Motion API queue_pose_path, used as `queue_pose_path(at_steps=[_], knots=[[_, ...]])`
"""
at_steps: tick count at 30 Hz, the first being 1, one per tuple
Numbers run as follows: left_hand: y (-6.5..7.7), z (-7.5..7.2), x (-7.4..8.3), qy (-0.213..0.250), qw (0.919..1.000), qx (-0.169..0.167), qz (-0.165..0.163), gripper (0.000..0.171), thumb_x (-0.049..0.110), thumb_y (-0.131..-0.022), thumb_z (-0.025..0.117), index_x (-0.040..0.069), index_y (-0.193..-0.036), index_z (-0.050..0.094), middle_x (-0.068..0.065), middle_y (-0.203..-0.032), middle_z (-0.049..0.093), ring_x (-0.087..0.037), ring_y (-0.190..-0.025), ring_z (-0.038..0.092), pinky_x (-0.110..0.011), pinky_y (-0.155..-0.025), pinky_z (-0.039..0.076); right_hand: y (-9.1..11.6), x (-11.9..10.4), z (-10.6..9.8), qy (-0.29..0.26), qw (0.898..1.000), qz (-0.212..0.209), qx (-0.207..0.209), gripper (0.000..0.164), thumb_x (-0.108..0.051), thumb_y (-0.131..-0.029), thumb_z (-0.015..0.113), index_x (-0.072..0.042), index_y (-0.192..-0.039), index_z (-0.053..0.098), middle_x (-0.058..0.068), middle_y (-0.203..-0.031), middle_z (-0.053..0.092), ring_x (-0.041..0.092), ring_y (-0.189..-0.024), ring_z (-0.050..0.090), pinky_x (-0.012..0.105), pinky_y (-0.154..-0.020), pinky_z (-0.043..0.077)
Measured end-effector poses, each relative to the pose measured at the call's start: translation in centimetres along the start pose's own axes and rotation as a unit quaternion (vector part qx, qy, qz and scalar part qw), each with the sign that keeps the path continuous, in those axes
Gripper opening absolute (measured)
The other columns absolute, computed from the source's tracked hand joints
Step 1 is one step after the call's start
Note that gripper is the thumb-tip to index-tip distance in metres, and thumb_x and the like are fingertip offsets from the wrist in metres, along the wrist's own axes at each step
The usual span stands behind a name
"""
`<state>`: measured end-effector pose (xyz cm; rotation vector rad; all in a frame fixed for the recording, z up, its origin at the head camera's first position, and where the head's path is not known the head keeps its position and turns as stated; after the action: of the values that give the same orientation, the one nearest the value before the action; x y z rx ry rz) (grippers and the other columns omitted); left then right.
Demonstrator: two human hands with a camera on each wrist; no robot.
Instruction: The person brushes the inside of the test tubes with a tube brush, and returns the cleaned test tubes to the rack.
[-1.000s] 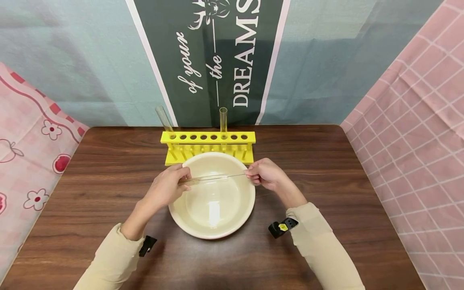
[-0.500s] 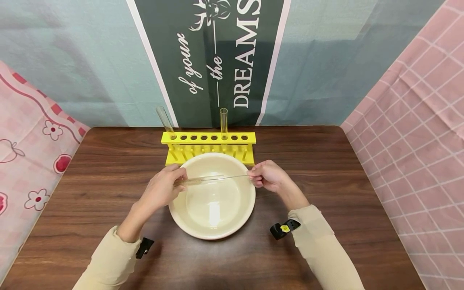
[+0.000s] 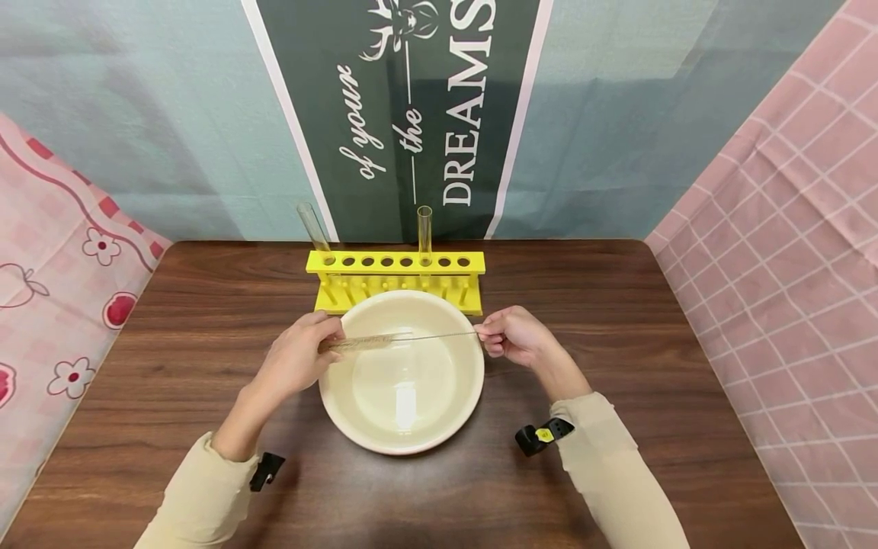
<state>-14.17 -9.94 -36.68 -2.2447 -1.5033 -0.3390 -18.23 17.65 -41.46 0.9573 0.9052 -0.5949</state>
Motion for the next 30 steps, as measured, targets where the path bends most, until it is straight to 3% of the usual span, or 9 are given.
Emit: queue_pose_path(at_steps=[12, 19, 30], knots=[[0.2, -0.3, -0.7, 0.004, 0.9999, -0.005, -0.010, 0.026, 0.001, -0.065, 0.078, 0.013, -0.075, 0.057, 0.000, -0.074, 0.046, -0.017, -0.068, 0.042, -0.031, -0.050, 0.034, 0.3, 0.4, -0.9, -0.029, 1.000, -0.005, -0.004, 0.041, 0.009, -0.090, 0.038, -0.007, -0.053, 0.045, 0.001, -0.054, 0.032, 0.014, -0.050, 0.027, 0.027, -0.052, 0.022], [0.4, -0.4, -1.1, 0.007, 0.9998, -0.010, -0.013, 0.026, -0.001, -0.065, 0.077, 0.012, -0.078, 0.059, -0.001, -0.072, 0.045, -0.017, -0.067, 0.042, -0.030, -0.050, 0.034, 0.5, 0.5, -1.3, -0.037, 0.999, -0.007, -0.006, 0.039, 0.008, -0.090, 0.037, -0.005, -0.057, 0.053, 0.001, -0.054, 0.033, 0.015, -0.050, 0.027, 0.029, -0.054, 0.019], [0.5, -0.5, -1.6, 0.011, 0.9999, -0.009, -0.007, 0.025, -0.001, -0.065, 0.078, 0.010, -0.078, 0.059, -0.003, -0.075, 0.050, -0.018, -0.068, 0.044, -0.033, -0.051, 0.037, 1.1, 0.7, -2.1, -0.024, 1.000, -0.004, -0.001, 0.038, 0.007, -0.091, 0.038, -0.005, -0.061, 0.059, 0.001, -0.055, 0.041, 0.014, -0.049, 0.033, 0.027, -0.052, 0.024]])
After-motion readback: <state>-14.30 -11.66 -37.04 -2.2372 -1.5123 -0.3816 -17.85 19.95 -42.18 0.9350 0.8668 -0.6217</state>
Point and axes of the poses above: each hand's wrist, its own y-axis away from the middle knuckle, its own z-axis out of the palm, x = y × z, the point moved 6 cm from there along -y, towards the middle knuckle
